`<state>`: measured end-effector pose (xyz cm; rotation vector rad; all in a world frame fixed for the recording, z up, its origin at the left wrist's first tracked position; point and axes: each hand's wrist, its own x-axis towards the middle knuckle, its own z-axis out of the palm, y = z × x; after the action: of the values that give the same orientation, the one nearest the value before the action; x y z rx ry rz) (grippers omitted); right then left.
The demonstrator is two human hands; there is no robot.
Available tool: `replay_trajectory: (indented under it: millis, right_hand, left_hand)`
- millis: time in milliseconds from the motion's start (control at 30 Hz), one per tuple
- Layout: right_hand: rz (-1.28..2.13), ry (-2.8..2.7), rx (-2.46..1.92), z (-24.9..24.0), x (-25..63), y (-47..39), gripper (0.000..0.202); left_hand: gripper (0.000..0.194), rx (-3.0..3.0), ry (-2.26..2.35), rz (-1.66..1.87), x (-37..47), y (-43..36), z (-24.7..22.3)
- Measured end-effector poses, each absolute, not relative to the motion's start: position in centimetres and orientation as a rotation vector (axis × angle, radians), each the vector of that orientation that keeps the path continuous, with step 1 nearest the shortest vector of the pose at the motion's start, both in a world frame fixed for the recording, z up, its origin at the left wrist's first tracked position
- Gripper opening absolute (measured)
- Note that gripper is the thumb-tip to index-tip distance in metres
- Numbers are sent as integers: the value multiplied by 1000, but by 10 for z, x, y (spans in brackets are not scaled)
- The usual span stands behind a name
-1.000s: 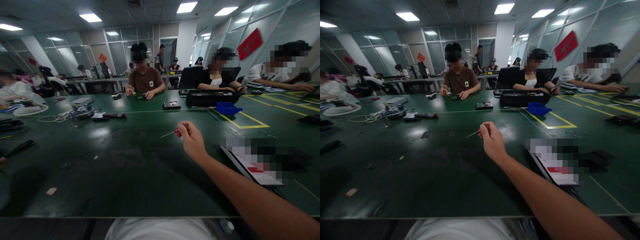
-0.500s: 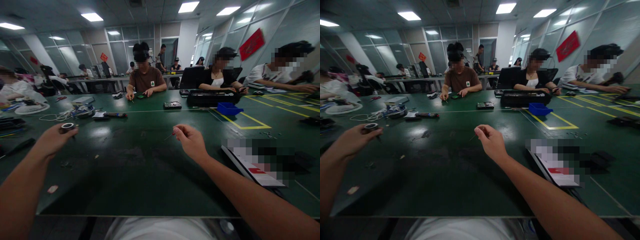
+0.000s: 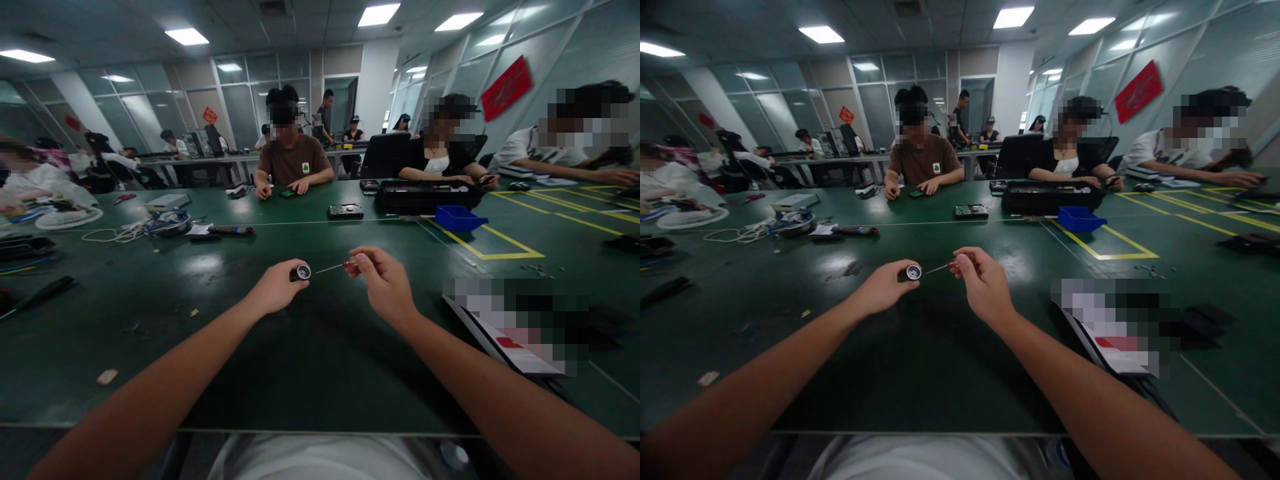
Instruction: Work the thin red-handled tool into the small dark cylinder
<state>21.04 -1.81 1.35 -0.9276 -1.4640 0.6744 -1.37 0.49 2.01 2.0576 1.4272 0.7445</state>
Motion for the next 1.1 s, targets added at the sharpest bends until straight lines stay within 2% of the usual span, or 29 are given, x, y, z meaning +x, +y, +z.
replay_trajectory:
  millis: [233,767,1100]
  right_hand:
    - [653,-1479,-936,11,210,-17,21]
    - [551,-1545,-1048,14,209,-20,23]
    - [579,-1461,-1112,19,210,-20,29]
  left_hand:
    - [17,2094,1328,787,9,-1,11]
    - [36,2074,1309,925,-1,-2,-5]
    - [36,2221,1293,877,-5,0,-6]
